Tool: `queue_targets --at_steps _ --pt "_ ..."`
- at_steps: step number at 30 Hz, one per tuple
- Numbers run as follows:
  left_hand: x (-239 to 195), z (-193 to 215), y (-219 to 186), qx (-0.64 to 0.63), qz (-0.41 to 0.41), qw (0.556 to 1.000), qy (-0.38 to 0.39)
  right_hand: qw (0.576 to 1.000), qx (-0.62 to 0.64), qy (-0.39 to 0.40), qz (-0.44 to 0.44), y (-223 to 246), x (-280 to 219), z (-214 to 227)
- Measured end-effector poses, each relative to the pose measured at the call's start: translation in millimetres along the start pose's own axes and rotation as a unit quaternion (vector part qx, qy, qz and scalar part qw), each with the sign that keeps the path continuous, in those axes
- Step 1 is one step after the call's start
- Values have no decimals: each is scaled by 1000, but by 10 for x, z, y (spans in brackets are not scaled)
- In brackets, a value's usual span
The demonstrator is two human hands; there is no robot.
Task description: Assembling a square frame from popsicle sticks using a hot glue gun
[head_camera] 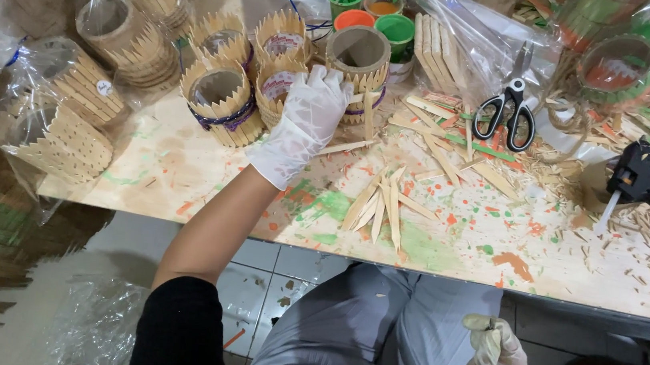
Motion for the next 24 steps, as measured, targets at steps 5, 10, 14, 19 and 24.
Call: queue_targets --at_steps 5,10,14,19,24 --pt "130 865 207 11 184 975 -126 999 1 -36 -21 -382 278 -294" --pt "430 882 -499 -107 12 994 -18 996 58 -42 -47 -557 361 -423" --pt "619 -28 -1575 -186 -168 946 206 997 43 -23 -57 -645 383 -450" --pt "762 -731 -2016 -255 -79 894 360 999 26 10 37 -207 -73 -186" --pt "720 -1024 -2186 -161 -92 934 305 996 82 -14 -9 -334 24 -272"
Point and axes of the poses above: each hand's wrist, its own x-axis towards the middle knuckle, its own z-axis out of the back of the hand, y = z × x, the point moved 4 cm from there along x, towards the middle knuckle, and after that the axes turned 10 degrees about x, right-handed, at the moved point
